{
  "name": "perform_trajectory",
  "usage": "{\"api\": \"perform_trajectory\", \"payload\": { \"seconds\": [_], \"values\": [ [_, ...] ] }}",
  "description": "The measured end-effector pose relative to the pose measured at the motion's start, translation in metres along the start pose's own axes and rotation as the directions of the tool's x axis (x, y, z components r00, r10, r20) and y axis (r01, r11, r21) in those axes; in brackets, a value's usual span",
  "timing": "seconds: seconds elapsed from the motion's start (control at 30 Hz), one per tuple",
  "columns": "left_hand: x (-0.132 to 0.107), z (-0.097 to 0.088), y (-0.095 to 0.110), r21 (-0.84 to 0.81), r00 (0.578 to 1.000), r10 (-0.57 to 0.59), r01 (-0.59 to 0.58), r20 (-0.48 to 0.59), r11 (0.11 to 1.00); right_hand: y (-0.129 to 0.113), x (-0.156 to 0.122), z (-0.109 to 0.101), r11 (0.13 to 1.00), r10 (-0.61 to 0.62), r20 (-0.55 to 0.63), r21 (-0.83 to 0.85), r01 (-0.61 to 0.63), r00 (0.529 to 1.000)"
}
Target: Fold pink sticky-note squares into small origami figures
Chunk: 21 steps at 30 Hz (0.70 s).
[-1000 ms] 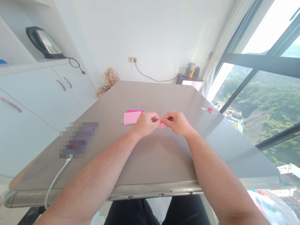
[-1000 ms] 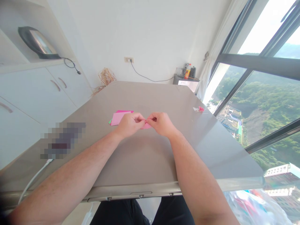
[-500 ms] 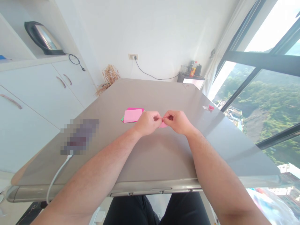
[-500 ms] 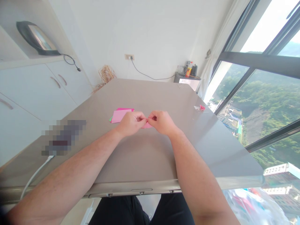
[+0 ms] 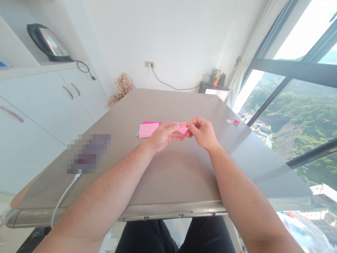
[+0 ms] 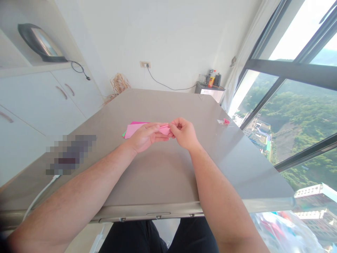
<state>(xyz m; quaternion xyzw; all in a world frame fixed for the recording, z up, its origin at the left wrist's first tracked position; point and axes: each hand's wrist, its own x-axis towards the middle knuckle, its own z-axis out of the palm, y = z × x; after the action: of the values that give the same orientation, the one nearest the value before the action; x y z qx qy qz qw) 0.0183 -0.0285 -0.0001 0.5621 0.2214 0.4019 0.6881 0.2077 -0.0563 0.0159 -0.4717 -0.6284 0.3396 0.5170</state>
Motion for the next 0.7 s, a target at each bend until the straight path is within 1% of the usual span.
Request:
{"api": "perform_trajectory", "payload": {
  "seconds": [0.1, 0.27, 0.43, 0.57, 0.7],
  "values": [
    [0.0003, 0.0027, -0.0003, 0.04, 0.999, 0.029, -0.028, -0.042, 0.999, 0.0005, -0.0002, 0.0013, 0.998, 0.011, 0.012, 0.06, -0.011, 1.0],
    [0.0003, 0.0022, 0.0, 0.14, 0.989, 0.067, -0.049, -0.13, 0.989, 0.0031, 0.0002, 0.001, 0.994, 0.031, 0.053, 0.101, -0.036, 0.998],
    [0.0008, 0.0026, -0.0015, 0.247, 0.977, 0.112, -0.065, -0.182, 0.967, 0.0017, -0.0001, 0.002, 0.986, 0.064, 0.085, 0.15, -0.076, 0.994],
    [0.0014, 0.0023, -0.0031, 0.253, 0.966, 0.147, -0.09, -0.215, 0.963, -0.0017, -0.0013, 0.0034, 0.981, 0.071, 0.09, 0.176, -0.086, 0.993],
    [0.0022, 0.0025, -0.0038, 0.212, 0.955, 0.185, -0.135, -0.234, 0.968, -0.0022, -0.0024, 0.0055, 0.986, 0.04, 0.071, 0.159, -0.05, 0.997]
  ]
}}
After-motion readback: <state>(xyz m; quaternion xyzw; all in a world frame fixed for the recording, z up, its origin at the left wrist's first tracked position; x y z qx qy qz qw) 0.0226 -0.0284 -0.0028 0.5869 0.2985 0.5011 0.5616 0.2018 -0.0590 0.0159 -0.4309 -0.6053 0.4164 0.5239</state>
